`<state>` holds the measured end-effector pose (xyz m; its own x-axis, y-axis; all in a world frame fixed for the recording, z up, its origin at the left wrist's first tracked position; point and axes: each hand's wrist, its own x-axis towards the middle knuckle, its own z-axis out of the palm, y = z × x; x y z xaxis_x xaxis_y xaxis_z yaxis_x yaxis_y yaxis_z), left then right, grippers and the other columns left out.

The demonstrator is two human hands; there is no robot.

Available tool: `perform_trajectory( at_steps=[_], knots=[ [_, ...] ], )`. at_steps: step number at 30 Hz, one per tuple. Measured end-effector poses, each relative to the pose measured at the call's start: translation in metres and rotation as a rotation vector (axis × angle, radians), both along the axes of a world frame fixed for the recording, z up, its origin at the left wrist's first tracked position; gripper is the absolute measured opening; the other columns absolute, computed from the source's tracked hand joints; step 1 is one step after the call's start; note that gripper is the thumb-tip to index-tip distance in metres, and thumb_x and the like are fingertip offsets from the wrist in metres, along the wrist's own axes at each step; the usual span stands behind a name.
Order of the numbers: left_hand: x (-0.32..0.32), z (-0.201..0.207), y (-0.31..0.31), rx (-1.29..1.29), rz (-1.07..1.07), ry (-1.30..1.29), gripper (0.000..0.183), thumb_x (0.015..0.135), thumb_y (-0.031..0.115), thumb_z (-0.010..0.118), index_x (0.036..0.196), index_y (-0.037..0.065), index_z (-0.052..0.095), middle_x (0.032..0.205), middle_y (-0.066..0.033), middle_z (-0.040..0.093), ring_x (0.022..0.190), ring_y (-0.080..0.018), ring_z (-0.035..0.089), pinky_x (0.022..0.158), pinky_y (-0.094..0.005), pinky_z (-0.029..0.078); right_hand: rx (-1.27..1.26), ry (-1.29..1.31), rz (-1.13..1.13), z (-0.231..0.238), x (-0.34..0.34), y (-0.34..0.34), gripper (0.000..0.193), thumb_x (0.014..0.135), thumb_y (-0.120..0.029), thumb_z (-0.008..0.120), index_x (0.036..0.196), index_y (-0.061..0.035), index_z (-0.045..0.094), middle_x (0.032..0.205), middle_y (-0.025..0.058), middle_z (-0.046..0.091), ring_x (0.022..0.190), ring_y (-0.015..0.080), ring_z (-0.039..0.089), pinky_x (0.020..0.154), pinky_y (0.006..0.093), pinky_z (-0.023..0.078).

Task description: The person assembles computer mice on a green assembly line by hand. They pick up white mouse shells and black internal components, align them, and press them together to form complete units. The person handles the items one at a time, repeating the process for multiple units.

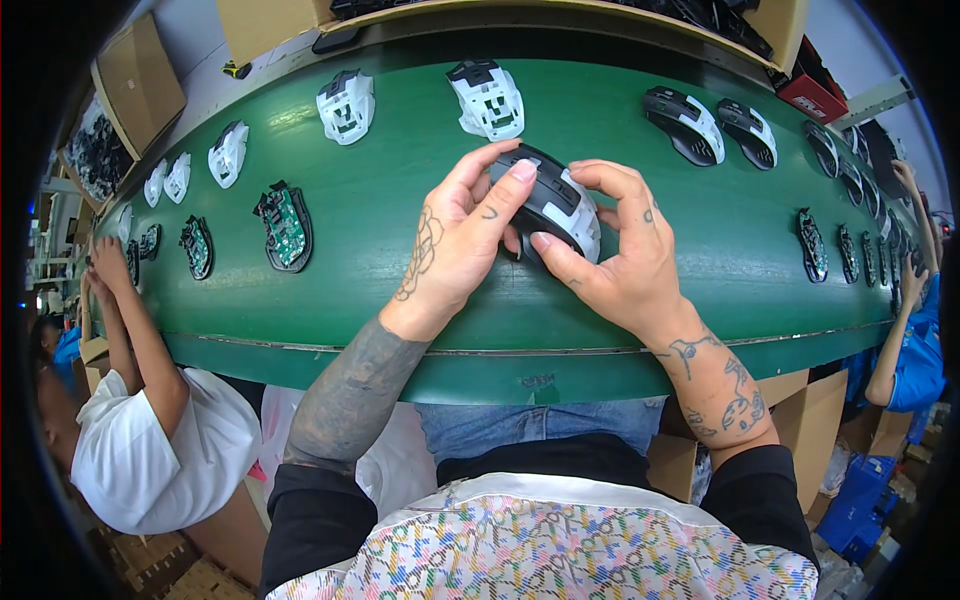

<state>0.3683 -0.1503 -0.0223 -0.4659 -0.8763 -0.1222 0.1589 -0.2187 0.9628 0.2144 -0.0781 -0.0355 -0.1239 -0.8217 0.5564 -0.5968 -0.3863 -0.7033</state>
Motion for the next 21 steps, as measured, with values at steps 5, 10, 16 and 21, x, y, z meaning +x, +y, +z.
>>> perform_trajectory(
  at_steps=[5,10,16,21],
  knots=[
    [0.0022,0.0001,-0.0004,0.017,0.005,0.022,0.045,0.092,0.023,0.063,0.126,-0.003,0.051,0.093,-0.0052,0.064,0.066,-0.0048,0.053,0.056,-0.0187,0.044,0.012,0.026,-0.005,0.0031,0.0017,0.0000,0.053,0.069,-0.018,0.078,0.113,-0.0039,0.051,0.107,0.0145,0.057,0.095,0.0289,0.059,0.077,0.0360,0.051],
    [0.0045,-0.0006,-0.0016,0.020,0.012,0.027,0.045,0.092,0.023,0.063,0.126,-0.003,0.051,0.094,-0.0052,0.064,0.072,-0.0046,0.054,0.059,-0.0190,0.044,0.012,0.053,-0.011,0.0074,0.0050,-0.0002,0.051,0.069,-0.018,0.078,0.112,-0.0049,0.053,0.107,0.0146,0.057,0.096,0.0296,0.059,0.077,0.0368,0.052],
    [0.0071,0.0006,-0.0021,-0.046,-0.004,-0.053,0.046,0.092,0.026,0.063,0.126,-0.002,0.052,0.092,-0.0041,0.064,0.069,-0.0039,0.053,0.056,-0.0184,0.042,-0.031,0.105,0.008,0.0049,0.0046,-0.0031,0.043,0.069,-0.017,0.077,0.105,-0.0062,0.058,0.106,0.0148,0.058,0.096,0.0303,0.059,0.076,0.0384,0.052],
    [0.0100,-0.0006,-0.0046,-0.059,-0.024,-0.081,0.047,0.091,0.028,0.064,0.126,-0.001,0.052,0.090,-0.0034,0.064,0.067,-0.0030,0.051,0.054,-0.0176,0.040,-0.022,0.117,0.000,0.0055,0.0049,-0.0032,0.043,0.068,-0.016,0.077,0.105,-0.0056,0.057,0.105,0.0147,0.058,0.096,0.0303,0.059,0.076,0.0381,0.052]
  ],
)
